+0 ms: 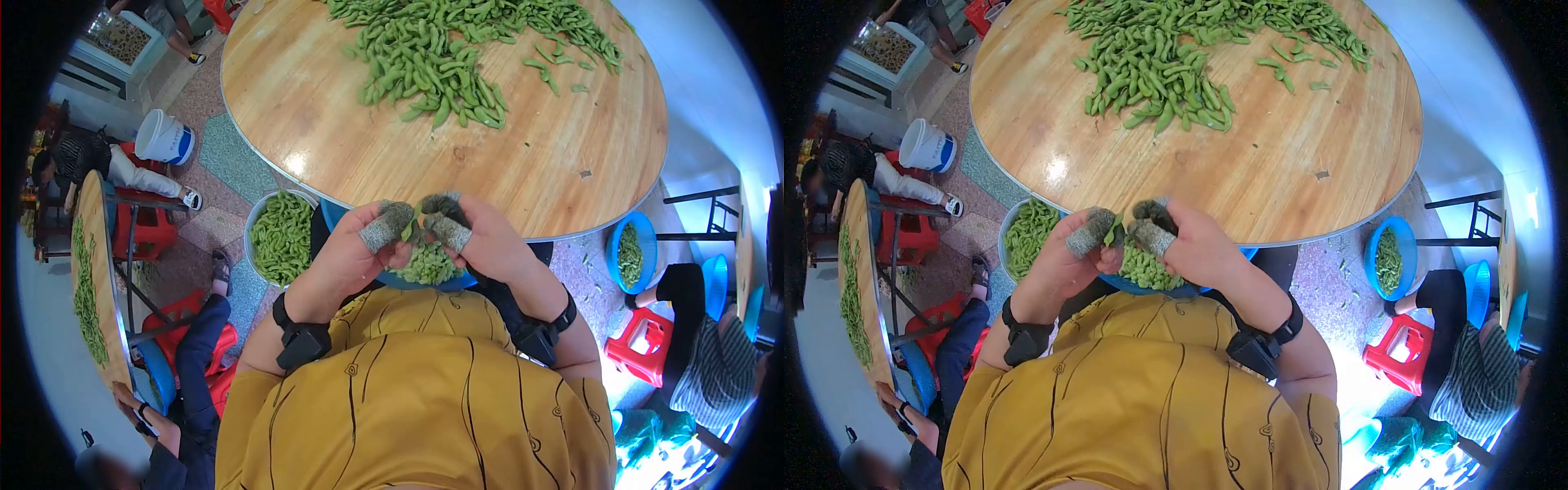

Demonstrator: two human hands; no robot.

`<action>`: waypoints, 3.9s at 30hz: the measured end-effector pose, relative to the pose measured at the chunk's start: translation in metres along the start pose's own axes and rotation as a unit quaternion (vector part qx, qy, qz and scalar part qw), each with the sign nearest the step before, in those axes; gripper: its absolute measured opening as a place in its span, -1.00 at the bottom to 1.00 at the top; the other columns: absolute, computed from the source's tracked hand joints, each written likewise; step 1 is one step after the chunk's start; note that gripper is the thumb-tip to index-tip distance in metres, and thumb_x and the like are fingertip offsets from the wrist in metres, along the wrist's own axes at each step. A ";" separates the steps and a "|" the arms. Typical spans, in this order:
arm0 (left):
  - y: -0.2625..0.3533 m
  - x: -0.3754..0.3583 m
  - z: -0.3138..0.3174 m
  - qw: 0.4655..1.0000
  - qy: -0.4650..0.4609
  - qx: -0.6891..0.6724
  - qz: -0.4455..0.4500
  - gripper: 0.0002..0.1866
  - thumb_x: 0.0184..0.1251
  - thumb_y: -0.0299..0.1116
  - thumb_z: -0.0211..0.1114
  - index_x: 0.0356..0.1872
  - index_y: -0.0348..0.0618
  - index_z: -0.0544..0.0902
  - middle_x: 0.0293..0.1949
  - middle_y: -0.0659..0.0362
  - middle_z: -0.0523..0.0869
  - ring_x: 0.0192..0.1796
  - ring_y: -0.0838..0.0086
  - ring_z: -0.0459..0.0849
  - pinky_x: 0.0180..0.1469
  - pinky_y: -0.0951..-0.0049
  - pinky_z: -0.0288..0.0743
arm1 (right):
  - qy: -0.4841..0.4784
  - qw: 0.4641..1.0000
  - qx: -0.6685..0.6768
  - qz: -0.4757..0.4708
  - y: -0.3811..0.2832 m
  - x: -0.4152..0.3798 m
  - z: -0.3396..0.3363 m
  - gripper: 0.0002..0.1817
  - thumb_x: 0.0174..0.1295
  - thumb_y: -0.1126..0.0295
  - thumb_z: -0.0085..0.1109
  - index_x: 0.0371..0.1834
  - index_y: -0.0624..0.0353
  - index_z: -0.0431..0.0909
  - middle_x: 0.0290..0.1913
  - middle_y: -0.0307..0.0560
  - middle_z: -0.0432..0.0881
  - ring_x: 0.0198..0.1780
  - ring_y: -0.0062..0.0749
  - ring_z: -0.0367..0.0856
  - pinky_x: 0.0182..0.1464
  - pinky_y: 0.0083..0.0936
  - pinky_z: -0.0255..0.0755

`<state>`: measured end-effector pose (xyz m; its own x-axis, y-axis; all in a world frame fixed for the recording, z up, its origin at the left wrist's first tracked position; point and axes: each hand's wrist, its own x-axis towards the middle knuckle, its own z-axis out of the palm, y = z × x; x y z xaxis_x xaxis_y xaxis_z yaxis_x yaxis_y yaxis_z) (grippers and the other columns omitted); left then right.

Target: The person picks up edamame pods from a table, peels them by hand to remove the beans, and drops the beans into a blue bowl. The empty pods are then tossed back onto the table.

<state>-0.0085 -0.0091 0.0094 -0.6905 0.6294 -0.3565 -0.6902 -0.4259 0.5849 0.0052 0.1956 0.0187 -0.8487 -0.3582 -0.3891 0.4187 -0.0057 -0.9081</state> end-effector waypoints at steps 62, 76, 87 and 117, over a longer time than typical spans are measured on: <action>-0.015 -0.002 -0.011 0.999 -0.030 -0.018 -0.024 -0.86 0.31 -0.41 0.14 -0.23 -0.24 0.59 -0.47 0.20 0.59 -0.55 0.58 0.37 -0.44 0.57 0.23 | -0.067 0.975 0.210 0.013 0.009 -0.016 0.014 -0.73 0.35 0.49 -0.04 0.08 0.14 0.48 -0.40 -0.32 0.52 -0.61 -0.76 0.29 -0.63 -0.75 0.16; -0.027 -0.003 -0.013 0.984 -0.043 -0.116 -0.130 -0.66 0.42 -0.19 -0.08 -0.27 -0.28 0.53 -0.68 0.33 0.26 -0.66 0.62 0.16 -0.54 0.56 0.06 | -0.019 0.999 0.032 -0.029 0.018 -0.011 0.002 -0.75 0.24 0.49 0.18 -0.01 0.20 0.55 -0.38 -0.36 0.59 -0.38 -0.77 0.48 -0.41 -0.74 0.35; -0.027 -0.017 0.000 0.993 -0.028 -0.012 -0.115 -0.73 0.40 -0.28 -0.06 -0.43 -0.19 0.48 -0.72 0.28 0.32 -0.69 0.61 0.22 -0.59 0.53 0.10 | -0.011 0.921 -0.291 -0.261 0.014 -0.009 0.005 -0.76 0.05 0.39 0.29 -0.24 0.24 0.55 -0.44 -0.11 0.61 -0.41 -0.31 0.57 -0.34 -0.40 0.46; 0.006 -0.051 -0.222 0.423 0.334 0.818 0.201 -0.79 0.03 -0.56 0.18 -0.25 -0.21 0.62 -0.10 -0.12 0.58 -0.23 -0.03 0.61 -0.20 0.10 0.53 | 0.218 0.881 -0.393 -0.149 0.097 -0.086 -0.045 -0.83 0.05 0.43 0.22 -0.39 0.31 0.49 -0.44 0.20 0.54 -0.37 0.15 0.53 -0.34 -0.20 0.42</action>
<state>-0.0248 -0.1878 -0.1305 -0.9652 0.1622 0.2050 0.2073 0.9526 0.2227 0.1041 0.2674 -0.0425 -0.9982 -0.0565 0.0186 -0.0517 0.6708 -0.7399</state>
